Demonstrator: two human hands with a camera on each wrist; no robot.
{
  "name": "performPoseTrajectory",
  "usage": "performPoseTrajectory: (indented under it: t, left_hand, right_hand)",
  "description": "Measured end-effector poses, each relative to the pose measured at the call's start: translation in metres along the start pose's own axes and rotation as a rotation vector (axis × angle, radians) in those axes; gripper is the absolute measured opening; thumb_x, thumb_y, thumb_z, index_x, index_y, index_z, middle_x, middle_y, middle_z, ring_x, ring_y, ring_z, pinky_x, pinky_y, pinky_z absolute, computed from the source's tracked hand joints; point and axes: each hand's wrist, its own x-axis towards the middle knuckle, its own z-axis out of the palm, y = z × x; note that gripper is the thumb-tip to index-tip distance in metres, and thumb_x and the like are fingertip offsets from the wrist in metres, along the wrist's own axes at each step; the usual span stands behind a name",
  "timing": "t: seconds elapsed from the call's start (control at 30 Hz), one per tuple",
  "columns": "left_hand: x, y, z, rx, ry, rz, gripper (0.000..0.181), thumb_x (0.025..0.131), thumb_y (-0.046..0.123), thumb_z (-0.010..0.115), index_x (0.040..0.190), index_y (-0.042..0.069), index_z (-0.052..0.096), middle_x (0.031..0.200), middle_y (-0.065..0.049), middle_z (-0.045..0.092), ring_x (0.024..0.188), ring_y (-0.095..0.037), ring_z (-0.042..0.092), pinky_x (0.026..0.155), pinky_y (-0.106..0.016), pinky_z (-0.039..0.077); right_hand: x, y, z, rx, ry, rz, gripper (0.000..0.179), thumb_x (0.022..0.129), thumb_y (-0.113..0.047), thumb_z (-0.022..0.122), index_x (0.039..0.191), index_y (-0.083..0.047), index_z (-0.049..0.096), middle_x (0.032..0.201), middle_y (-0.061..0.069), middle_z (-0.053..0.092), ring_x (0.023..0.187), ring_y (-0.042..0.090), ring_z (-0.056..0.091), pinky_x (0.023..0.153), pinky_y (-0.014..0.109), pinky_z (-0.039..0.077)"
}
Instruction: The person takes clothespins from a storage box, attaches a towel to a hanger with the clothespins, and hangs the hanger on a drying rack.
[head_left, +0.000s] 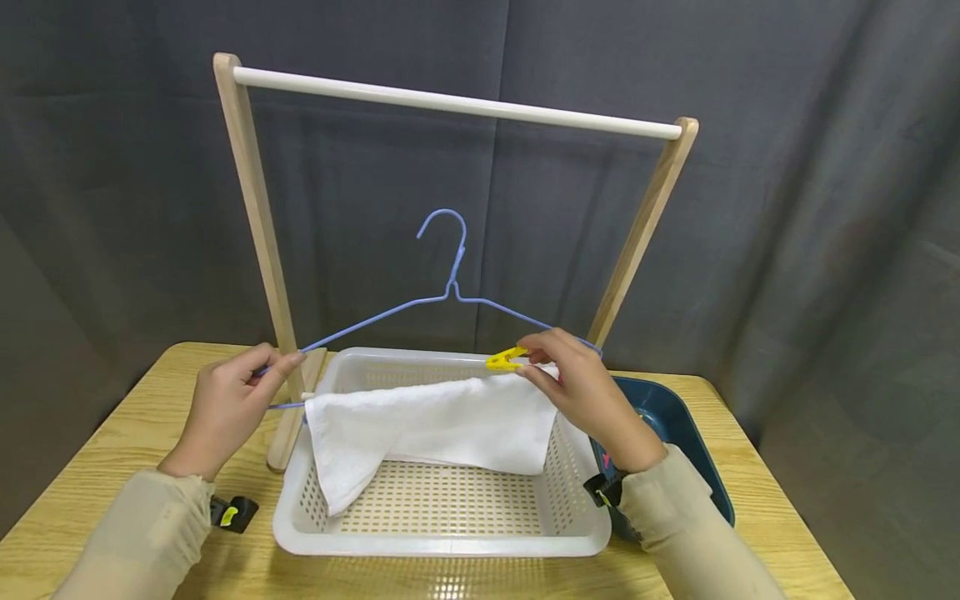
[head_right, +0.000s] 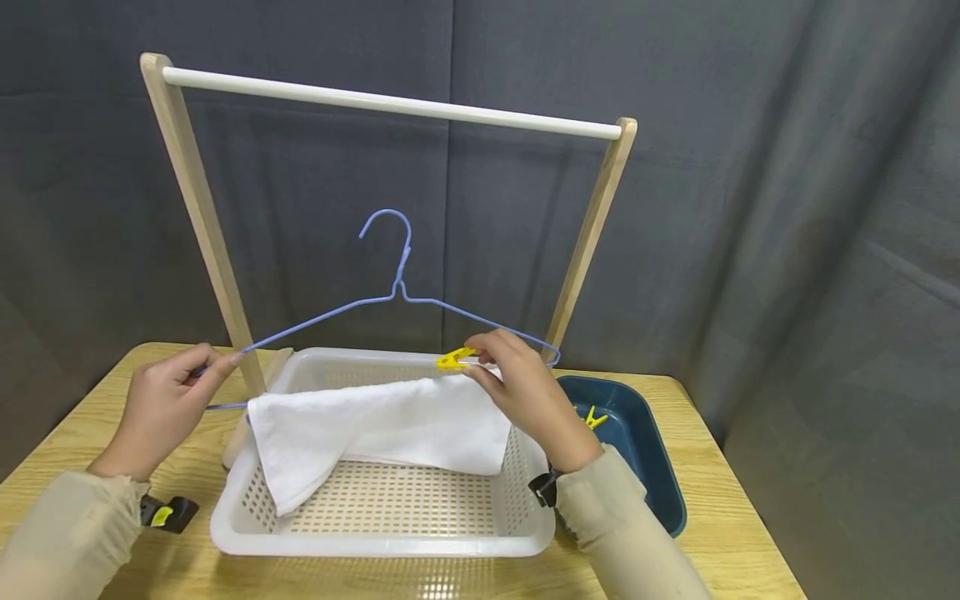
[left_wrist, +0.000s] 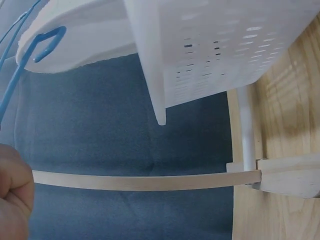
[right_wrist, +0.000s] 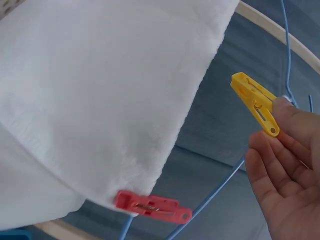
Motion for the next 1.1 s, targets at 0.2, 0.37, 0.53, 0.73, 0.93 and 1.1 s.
performPoseTrajectory:
  t: [0.2, 0.37, 0.53, 0.73, 0.93, 1.1]
  left_hand:
    - [0.000, 0.002, -0.002, -0.002, 0.005, -0.005, 0.029, 0.092, 0.011, 0.076, 0.070, 0.013, 0.056, 0.056, 0.010, 0.031, 0.049, -0.006, 0.030, 0.045, -0.026, 0.025]
    - [0.001, 0.003, -0.003, 0.000, 0.009, -0.004, 0.029, 0.091, 0.010, 0.077, 0.070, 0.014, 0.057, 0.055, 0.010, 0.032, 0.048, -0.005, 0.030, 0.045, -0.025, 0.026]
    - [0.000, 0.002, -0.003, 0.004, 0.010, -0.013, 0.026, 0.089, 0.011, 0.079, 0.071, 0.014, 0.060, 0.056, 0.009, 0.034, 0.050, -0.005, 0.031, 0.046, -0.023, 0.026]
    - [-0.001, 0.002, -0.003, -0.002, 0.017, -0.009, 0.026, 0.090, 0.010, 0.078, 0.071, 0.014, 0.060, 0.056, 0.009, 0.034, 0.050, -0.005, 0.031, 0.046, -0.023, 0.026]
    - [0.000, 0.001, 0.000, -0.022, 0.032, 0.009, 0.028, 0.090, 0.009, 0.077, 0.069, 0.013, 0.059, 0.055, 0.011, 0.031, 0.049, -0.004, 0.030, 0.046, -0.025, 0.026]
    - [0.001, -0.002, 0.001, -0.030, 0.040, 0.015, 0.029, 0.088, 0.004, 0.078, 0.068, 0.013, 0.058, 0.054, 0.011, 0.030, 0.048, -0.004, 0.028, 0.045, -0.026, 0.025]
  right_hand:
    - [0.009, -0.010, 0.002, 0.032, 0.014, -0.052, 0.034, 0.088, 0.001, 0.077, 0.119, 0.002, 0.065, 0.109, 0.012, 0.066, 0.099, 0.026, 0.069, 0.086, 0.038, 0.057]
    - [0.015, -0.019, 0.005, 0.037, 0.028, -0.082, 0.032, 0.086, 0.002, 0.078, 0.117, 0.002, 0.066, 0.107, 0.012, 0.067, 0.096, 0.025, 0.068, 0.085, 0.036, 0.057]
    - [0.021, -0.026, 0.011, 0.054, 0.040, -0.128, 0.030, 0.084, 0.004, 0.079, 0.112, 0.002, 0.067, 0.105, 0.012, 0.067, 0.093, 0.023, 0.069, 0.082, 0.033, 0.057]
    - [0.027, -0.033, 0.017, 0.074, 0.039, -0.148, 0.027, 0.082, 0.006, 0.080, 0.106, 0.001, 0.068, 0.101, 0.011, 0.067, 0.089, 0.023, 0.068, 0.080, 0.032, 0.057]
    - [0.033, -0.038, 0.023, 0.065, 0.034, -0.201, 0.024, 0.082, 0.006, 0.081, 0.103, 0.000, 0.071, 0.097, 0.008, 0.068, 0.086, 0.021, 0.067, 0.079, 0.029, 0.056]
    - [0.039, -0.044, 0.029, 0.064, 0.034, -0.231, 0.022, 0.082, 0.005, 0.081, 0.102, 0.000, 0.072, 0.094, 0.007, 0.069, 0.083, 0.020, 0.066, 0.076, 0.031, 0.056]
